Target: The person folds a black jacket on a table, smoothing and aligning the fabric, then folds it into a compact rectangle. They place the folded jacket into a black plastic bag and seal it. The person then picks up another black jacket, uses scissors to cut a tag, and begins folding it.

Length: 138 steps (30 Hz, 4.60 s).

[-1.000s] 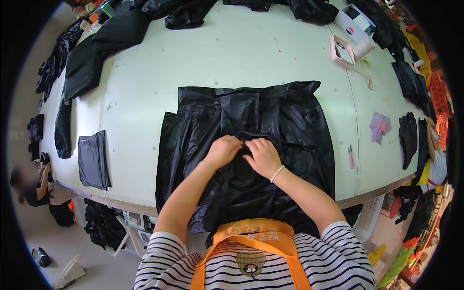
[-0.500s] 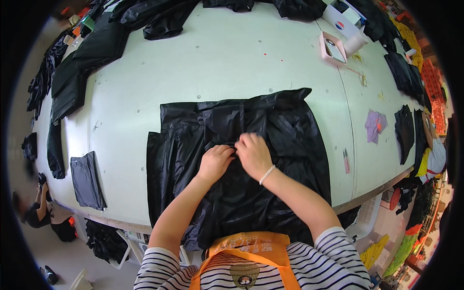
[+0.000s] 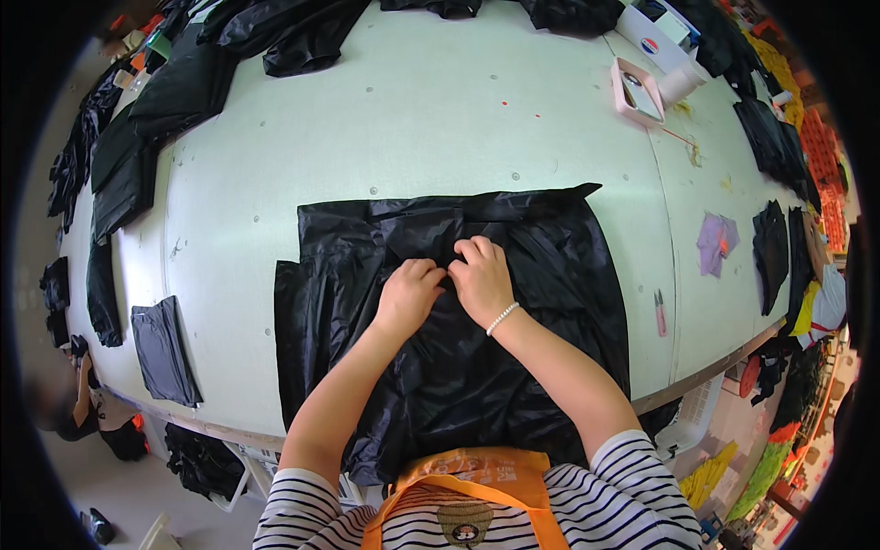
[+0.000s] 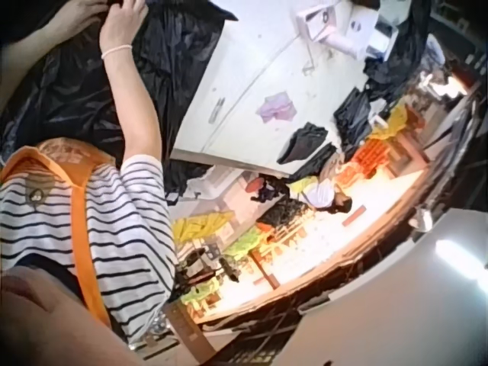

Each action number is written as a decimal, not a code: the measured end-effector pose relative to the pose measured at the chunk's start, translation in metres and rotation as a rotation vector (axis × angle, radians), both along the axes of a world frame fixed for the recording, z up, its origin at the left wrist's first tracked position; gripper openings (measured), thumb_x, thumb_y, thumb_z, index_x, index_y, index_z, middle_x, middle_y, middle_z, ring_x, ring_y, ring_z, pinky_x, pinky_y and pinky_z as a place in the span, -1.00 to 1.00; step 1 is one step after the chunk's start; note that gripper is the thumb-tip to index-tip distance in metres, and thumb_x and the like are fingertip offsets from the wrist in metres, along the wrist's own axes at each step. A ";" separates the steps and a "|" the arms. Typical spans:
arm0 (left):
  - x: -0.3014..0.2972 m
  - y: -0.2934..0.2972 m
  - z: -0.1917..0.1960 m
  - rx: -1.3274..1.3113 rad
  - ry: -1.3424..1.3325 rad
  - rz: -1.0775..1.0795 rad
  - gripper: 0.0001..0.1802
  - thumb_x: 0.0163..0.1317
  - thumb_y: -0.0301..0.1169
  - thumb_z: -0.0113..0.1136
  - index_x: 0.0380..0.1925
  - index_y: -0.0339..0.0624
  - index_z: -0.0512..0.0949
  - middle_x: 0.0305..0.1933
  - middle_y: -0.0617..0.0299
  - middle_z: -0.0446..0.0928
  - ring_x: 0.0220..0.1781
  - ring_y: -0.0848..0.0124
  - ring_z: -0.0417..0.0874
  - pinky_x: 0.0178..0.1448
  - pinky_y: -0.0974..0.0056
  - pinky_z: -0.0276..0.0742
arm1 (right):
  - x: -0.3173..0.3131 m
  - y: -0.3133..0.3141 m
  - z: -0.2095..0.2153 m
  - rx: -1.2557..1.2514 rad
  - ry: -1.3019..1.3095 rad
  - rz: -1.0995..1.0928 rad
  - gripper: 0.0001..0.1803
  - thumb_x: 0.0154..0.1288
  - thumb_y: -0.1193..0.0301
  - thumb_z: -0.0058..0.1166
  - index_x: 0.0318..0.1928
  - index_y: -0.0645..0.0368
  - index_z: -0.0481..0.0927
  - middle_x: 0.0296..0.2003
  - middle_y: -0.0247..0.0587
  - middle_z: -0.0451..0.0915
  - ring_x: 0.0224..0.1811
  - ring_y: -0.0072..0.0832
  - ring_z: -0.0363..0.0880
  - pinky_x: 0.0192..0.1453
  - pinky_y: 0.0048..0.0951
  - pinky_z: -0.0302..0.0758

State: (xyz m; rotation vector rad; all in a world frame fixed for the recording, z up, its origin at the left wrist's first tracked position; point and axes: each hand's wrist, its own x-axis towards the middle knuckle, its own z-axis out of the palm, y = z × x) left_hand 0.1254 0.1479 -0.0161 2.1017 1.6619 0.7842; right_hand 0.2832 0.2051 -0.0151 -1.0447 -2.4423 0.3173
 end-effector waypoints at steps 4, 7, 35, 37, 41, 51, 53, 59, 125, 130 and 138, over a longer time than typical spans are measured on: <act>-0.020 0.032 0.007 -0.320 -0.298 0.071 -0.75 -0.06 -0.49 0.33 -0.30 -0.27 0.64 -0.27 0.05 0.63 -0.17 0.08 0.62 -0.03 0.17 0.53 | -0.003 -0.007 0.004 -0.050 -0.025 0.010 -0.81 0.12 0.39 0.13 -0.25 0.16 0.61 -0.30 -0.28 0.51 -0.16 -0.31 0.45 -0.06 -0.33 0.37; -0.020 0.043 0.012 -0.180 -0.169 0.086 -0.69 -0.08 -0.46 0.36 -0.26 -0.27 0.63 -0.21 0.09 0.60 -0.13 0.12 0.60 -0.03 0.17 0.52 | -0.006 0.015 -0.007 -0.187 -0.048 -0.018 -0.77 0.12 0.35 0.15 -0.21 0.15 0.62 -0.34 -0.28 0.52 -0.18 -0.31 0.47 -0.09 -0.31 0.39; -0.088 0.096 0.002 -0.168 0.216 0.110 -0.71 0.03 -0.32 0.33 -0.25 -0.17 0.54 -0.27 0.17 0.55 -0.14 0.14 0.57 -0.06 0.14 0.51 | -0.019 0.047 -0.005 -0.051 -0.152 0.095 -0.87 0.16 0.44 -0.07 -0.41 0.12 0.57 -0.38 -0.26 0.49 -0.19 -0.34 0.46 -0.06 -0.36 0.38; -0.090 0.097 -0.008 -0.123 0.274 0.094 -0.73 0.05 -0.35 0.31 -0.24 -0.16 0.55 -0.27 0.17 0.54 -0.14 0.15 0.57 -0.07 0.15 0.52 | -0.020 0.049 -0.001 -0.062 -0.194 0.090 -0.87 0.16 0.44 -0.07 -0.42 0.12 0.56 -0.39 -0.26 0.49 -0.21 -0.34 0.45 -0.08 -0.35 0.37; -0.091 0.094 -0.016 -0.066 0.119 0.125 -0.74 0.05 -0.37 0.32 -0.25 -0.16 0.54 -0.31 0.18 0.54 -0.17 0.19 0.56 -0.12 0.19 0.51 | -0.021 0.046 -0.005 -0.053 -0.131 0.065 -0.88 0.19 0.44 -0.04 -0.43 0.13 0.55 -0.41 -0.26 0.49 -0.21 -0.34 0.47 -0.07 -0.35 0.38; -0.091 0.088 -0.011 -0.062 0.104 0.046 -0.78 0.05 -0.35 0.32 -0.34 -0.18 0.53 -0.27 0.17 0.51 -0.12 0.15 0.54 -0.10 0.15 0.51 | -0.021 0.042 -0.002 -0.128 -0.125 0.056 -0.93 0.15 0.46 0.11 -0.32 0.14 0.59 -0.35 -0.28 0.52 -0.18 -0.31 0.48 -0.03 -0.32 0.39; -0.092 0.087 -0.014 -0.082 0.094 0.039 -0.80 0.05 -0.37 0.31 -0.37 -0.19 0.54 -0.28 0.17 0.52 -0.11 0.15 0.53 -0.09 0.15 0.51 | -0.021 0.041 -0.001 -0.105 -0.099 0.065 -0.93 0.18 0.45 0.05 -0.37 0.12 0.58 -0.37 -0.26 0.50 -0.18 -0.32 0.46 -0.04 -0.34 0.38; -0.096 0.086 -0.016 -0.013 0.112 0.028 -0.89 0.17 -0.41 0.17 -0.35 -0.20 0.49 -0.30 0.14 0.52 -0.16 0.12 0.57 -0.12 0.12 0.51 | -0.023 0.040 0.000 -0.099 -0.116 0.069 -0.94 0.17 0.44 0.06 -0.36 0.12 0.58 -0.36 -0.26 0.49 -0.18 -0.32 0.46 -0.04 -0.34 0.37; 0.109 0.123 -0.014 -0.057 -0.141 0.363 -0.84 0.05 -0.26 0.29 -0.39 -0.02 0.70 -0.32 0.39 0.61 -0.11 0.35 0.53 0.18 0.06 0.12 | 0.078 0.104 -0.017 -0.258 0.520 -0.332 -0.89 0.01 0.56 0.25 -0.46 0.19 0.56 -0.31 -0.21 0.60 -0.15 -0.22 0.50 -0.05 -0.30 0.44; 0.112 0.125 -0.020 -0.084 -0.144 0.410 -0.86 0.07 -0.26 0.28 -0.42 -0.02 0.70 -0.35 0.37 0.61 -0.12 0.33 0.53 0.17 0.07 0.12 | 0.077 0.100 -0.018 -0.246 0.478 -0.248 -0.95 0.07 0.56 0.19 -0.43 0.19 0.58 -0.35 -0.21 0.61 -0.19 -0.22 0.52 -0.06 -0.29 0.44; 0.101 0.126 -0.012 0.032 -0.265 0.431 -0.85 0.06 -0.32 0.23 -0.51 -0.12 0.69 -0.52 0.18 0.62 -0.43 0.21 0.64 -0.23 0.17 0.47 | 0.086 0.106 -0.005 -0.018 0.249 -0.093 -0.78 -0.06 0.52 0.27 -0.32 0.08 0.60 -0.31 -0.30 0.61 -0.18 -0.25 0.51 -0.11 -0.25 0.40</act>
